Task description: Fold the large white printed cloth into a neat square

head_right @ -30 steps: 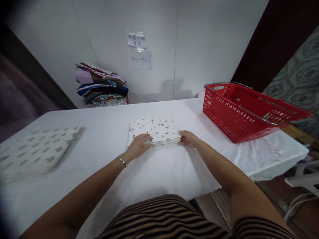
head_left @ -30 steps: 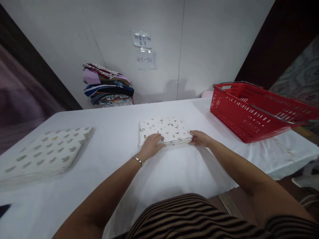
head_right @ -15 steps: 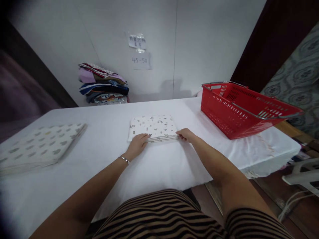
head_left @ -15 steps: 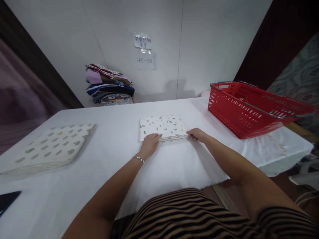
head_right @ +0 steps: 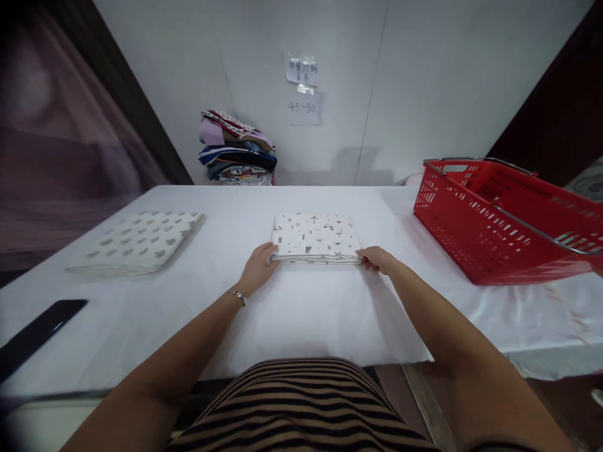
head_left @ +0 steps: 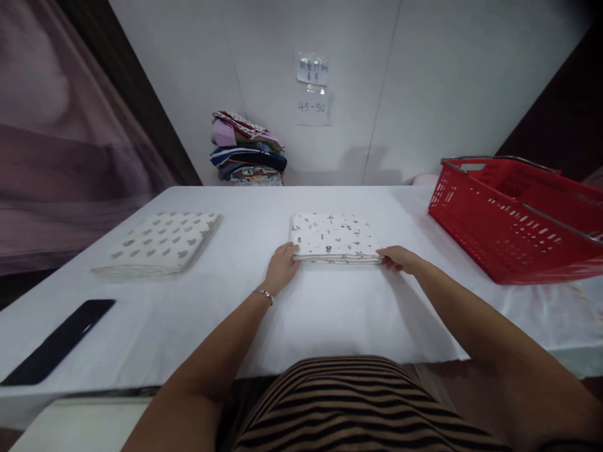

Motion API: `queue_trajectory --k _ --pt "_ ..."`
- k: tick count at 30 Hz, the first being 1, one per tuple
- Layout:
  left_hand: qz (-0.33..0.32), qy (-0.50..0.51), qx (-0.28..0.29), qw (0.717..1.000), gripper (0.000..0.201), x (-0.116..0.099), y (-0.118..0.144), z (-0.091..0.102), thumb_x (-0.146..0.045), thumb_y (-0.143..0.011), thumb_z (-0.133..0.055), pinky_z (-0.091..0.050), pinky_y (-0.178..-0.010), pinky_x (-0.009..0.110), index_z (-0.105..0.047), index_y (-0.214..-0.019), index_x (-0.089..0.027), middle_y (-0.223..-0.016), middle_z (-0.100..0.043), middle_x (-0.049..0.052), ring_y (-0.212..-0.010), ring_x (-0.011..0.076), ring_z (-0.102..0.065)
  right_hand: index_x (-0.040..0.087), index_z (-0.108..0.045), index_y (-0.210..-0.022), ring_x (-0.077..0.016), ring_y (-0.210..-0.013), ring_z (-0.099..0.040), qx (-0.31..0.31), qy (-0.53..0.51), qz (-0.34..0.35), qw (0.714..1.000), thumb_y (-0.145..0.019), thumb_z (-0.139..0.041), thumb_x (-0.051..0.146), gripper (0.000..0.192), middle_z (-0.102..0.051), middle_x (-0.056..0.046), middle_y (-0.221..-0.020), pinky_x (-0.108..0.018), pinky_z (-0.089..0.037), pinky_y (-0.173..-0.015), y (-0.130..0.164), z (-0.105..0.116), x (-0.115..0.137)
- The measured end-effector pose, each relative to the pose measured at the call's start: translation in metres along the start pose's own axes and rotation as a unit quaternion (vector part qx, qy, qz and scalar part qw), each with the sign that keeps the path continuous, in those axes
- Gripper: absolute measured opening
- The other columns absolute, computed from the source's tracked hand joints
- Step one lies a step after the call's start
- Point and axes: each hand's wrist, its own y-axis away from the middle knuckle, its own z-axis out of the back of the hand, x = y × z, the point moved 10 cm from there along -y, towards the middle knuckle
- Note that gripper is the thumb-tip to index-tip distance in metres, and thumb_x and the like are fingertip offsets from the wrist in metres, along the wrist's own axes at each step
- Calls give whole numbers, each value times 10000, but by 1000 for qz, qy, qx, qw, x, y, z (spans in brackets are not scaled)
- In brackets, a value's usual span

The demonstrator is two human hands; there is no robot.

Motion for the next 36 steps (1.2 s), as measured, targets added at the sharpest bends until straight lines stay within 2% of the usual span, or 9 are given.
queue_trajectory --k 4,10,14,16,18,20,25,30,36 --pt "41 45 24 998 397 8 0 -10 -218 -834 -497 -427 -1020 337 -575 -1223 -231 -1402 -454 26 -1097 204 -561 154 -554 -688 -98 -474 -562 -7 -7 28 1000 -838 -594 262 189 -599 -11 -549 -182 -363 -402 1 1 5" --pt "24 99 33 994 348 -3 2 -16 -217 -833 -506 -486 -926 323 -603 -1167 -218 -1379 -463 42 -788 131 -609 168 -525 -716 -86 -454 -519 -30 -14 52 998 -855 -538 218 149 -552 15 -529 -192 -445 -478 1 11 -2" --pt "27 135 16 990 393 -5 6 -15 -204 -807 -541 -465 -945 313 -570 -1198 -218 -1353 -481 49 -915 153 -602 165 -543 -783 -121 -507 -533 -50 34 61 996 -834 -565 253 104 -556 -2 -570 -247 -478 -532 3 20 -6" --pt "58 157 -8 986 454 1 10 -12 -201 -786 -566 -472 -916 309 -523 -1238 -203 -1301 -517 66 -924 157 -597 162 -580 -878 -154 -614 -572 -113 128 115 978 -796 -613 272 142 -615 -45 -705 -276 -484 -600 11 30 9" --pt "118 167 -31 978 456 11 15 -10 -209 -767 -592 -486 -855 309 -513 -1215 -190 -1211 -570 71 -847 150 -603 172 -601 -968 -190 -788 -598 -186 231 216 930 -794 -609 270 199 -642 -86 -908 -303 -481 -721 28 29 38" --pt "187 184 -51 964 377 21 23 -11 -229 -754 -615 -489 -781 296 -539 -1120 -184 -1101 -617 61 -763 139 -602 190 -617 -987 -211 -940 -581 -196 272 330 882 -838 -548 269 182 -628 -92 -1038 -313 -456 -822 49 5 68" --pt "317 352 10 881 136 27 41 -40 -285 -779 -613 -408 -522 221 -575 -825 -162 -782 -652 26 -529 93 -569 211 -653 -942 -203 -1003 -551 -40 256 520 814 -904 -482 288 191 -648 -68 -1012 -299 -407 -894 91 -108 121" --pt "356 419 36 835 168 18 44 -51 -294 -834 -557 -302 -399 191 -584 -790 -134 -841 -681 60 -461 66 -552 196 -674 -956 -201 -995 -529 26 318 543 777 -881 -528 232 169 -642 -68 -1022 -298 -381 -888 100 -194 156" --pt "378 456 24 805 162 19 42 -56 -252 -868 -517 -280 -379 187 -561 -775 -127 -835 -682 72 -433 50 -532 174 -696 -889 -202 -962 -524 48 416 513 749 -871 -533 227 173 -612 -78 -943 -271 -377 -815 87 -226 165"
